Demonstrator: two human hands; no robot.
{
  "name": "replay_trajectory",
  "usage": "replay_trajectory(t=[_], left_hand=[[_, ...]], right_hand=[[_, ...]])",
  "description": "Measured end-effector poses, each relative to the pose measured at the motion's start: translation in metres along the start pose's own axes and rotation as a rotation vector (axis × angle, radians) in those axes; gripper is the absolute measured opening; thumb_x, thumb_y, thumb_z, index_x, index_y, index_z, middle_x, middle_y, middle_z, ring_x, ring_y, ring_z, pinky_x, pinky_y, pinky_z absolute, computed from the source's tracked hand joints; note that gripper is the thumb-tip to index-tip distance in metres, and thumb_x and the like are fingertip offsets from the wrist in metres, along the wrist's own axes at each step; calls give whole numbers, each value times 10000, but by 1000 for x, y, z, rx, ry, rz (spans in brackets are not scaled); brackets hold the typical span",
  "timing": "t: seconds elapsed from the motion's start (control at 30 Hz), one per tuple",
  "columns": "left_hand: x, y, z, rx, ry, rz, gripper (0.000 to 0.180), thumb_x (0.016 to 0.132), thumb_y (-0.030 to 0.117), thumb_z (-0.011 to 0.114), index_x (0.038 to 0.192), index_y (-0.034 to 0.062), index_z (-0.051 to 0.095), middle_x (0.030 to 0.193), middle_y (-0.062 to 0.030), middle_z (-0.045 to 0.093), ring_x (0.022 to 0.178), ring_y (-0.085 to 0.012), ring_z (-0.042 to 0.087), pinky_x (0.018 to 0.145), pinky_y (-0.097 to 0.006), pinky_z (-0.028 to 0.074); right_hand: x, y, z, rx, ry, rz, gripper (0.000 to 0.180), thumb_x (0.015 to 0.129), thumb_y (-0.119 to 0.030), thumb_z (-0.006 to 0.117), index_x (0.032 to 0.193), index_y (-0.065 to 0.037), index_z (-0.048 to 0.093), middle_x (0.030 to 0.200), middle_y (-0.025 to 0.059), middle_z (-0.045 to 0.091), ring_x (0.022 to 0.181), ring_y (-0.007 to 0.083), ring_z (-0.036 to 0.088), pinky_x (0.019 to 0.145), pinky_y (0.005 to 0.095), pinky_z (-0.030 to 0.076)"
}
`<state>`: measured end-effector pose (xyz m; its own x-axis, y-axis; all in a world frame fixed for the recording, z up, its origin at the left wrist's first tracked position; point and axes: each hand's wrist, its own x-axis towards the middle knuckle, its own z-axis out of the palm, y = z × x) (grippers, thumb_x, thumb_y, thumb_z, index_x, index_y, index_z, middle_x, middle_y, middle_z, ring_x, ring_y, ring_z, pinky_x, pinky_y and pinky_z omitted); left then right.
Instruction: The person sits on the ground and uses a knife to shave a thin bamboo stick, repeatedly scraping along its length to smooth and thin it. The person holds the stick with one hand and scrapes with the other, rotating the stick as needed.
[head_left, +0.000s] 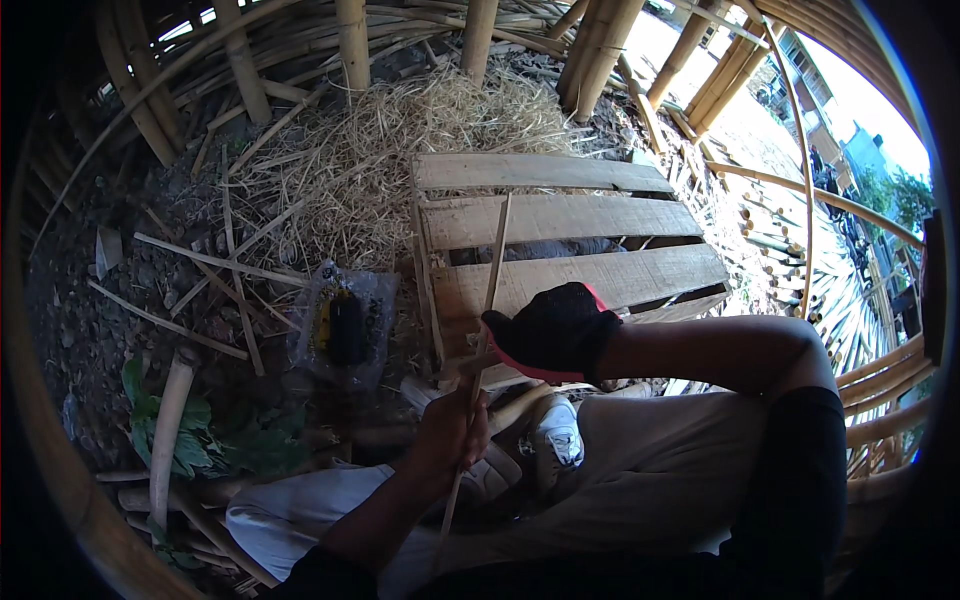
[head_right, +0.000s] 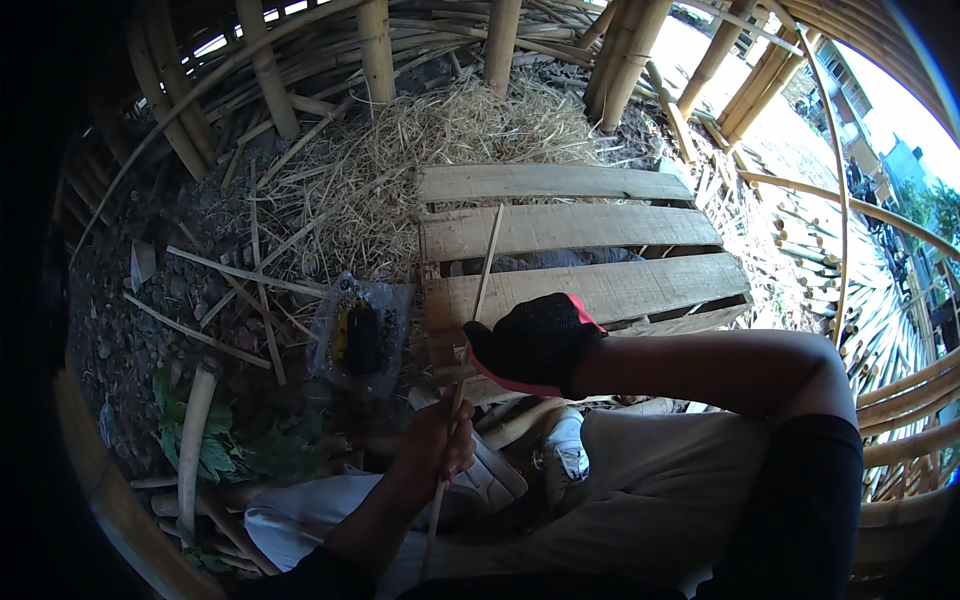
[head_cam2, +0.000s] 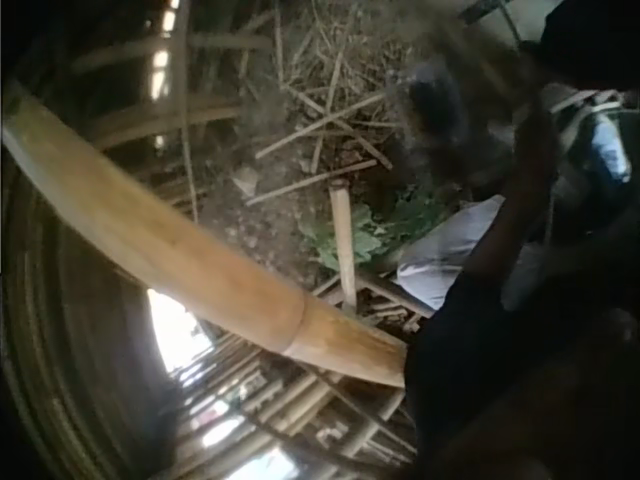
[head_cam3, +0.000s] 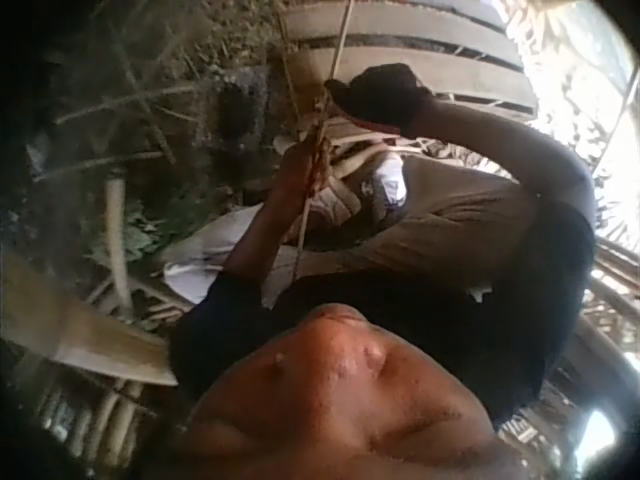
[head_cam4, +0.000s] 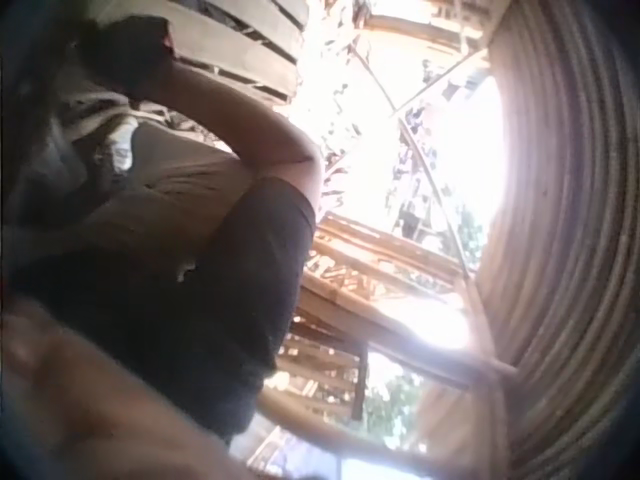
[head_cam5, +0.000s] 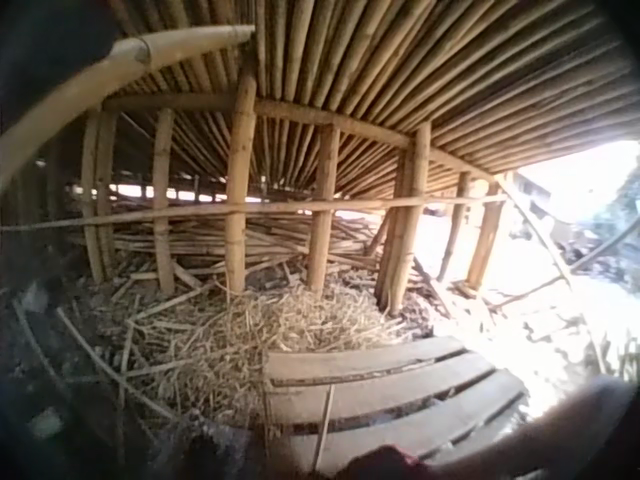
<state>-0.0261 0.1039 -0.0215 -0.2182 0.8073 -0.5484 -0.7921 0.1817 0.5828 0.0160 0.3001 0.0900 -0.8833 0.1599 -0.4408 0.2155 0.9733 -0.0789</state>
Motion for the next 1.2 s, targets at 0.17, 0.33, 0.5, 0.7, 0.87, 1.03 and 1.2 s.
replay_trajectory(t=[0.17,0.33,0.5,0.7,0.87,1.03,1.2], left_hand=[[-1,-1,4,-6,-37,18,519,1101,549,333,903,100,503,487,5,398,338,-115,381,379,-271,336],[-7,-3,-1,31,2,19,513,1095,555,352,909,100,500,493,8,399,350,-107,387,387,-263,338],[-6,1,5,41,2,44,495,1091,547,387,916,99,503,500,14,406,354,-101,391,381,-256,330],[-11,1,5,40,-2,83,490,1094,539,386,916,97,500,502,15,406,354,-99,388,378,-258,328],[-14,1,5,80,13,61,483,1098,531,376,922,100,503,504,19,406,359,-95,392,382,-261,335],[-8,-4,3,94,-17,84,476,1102,526,362,932,105,504,514,18,417,370,-94,404,385,-260,340],[-8,0,7,100,-37,77,480,1100,531,366,934,103,506,520,16,423,374,-93,407,386,-258,339]], right_hand=[[26,57,-12,-176,270,133,532,1075,-442,311,988,-96,706,746,152,716,718,383,706,646,491,554],[17,25,-15,108,74,186,709,1051,-555,275,912,-45,747,831,207,727,820,417,703,846,512,546],[12,12,-24,-17,-12,93,662,1056,-492,288,859,-53,743,869,186,736,846,403,706,848,495,545],[36,60,-33,-93,235,214,655,1064,-458,254,905,-52,743,876,180,741,877,405,709,863,496,547],[30,32,-25,101,80,231,660,1037,-524,252,1130,-83,734,1139,230,712,1050,415,682,1008,480,496],[29,38,-18,3,178,172,707,1051,-546,274,875,-50,746,868,217,722,856,421,689,854,511,535],[59,86,-38,-15,261,326,673,1064,-515,260,949,-47,730,912,206,734,882,421,700,851,506,535]])
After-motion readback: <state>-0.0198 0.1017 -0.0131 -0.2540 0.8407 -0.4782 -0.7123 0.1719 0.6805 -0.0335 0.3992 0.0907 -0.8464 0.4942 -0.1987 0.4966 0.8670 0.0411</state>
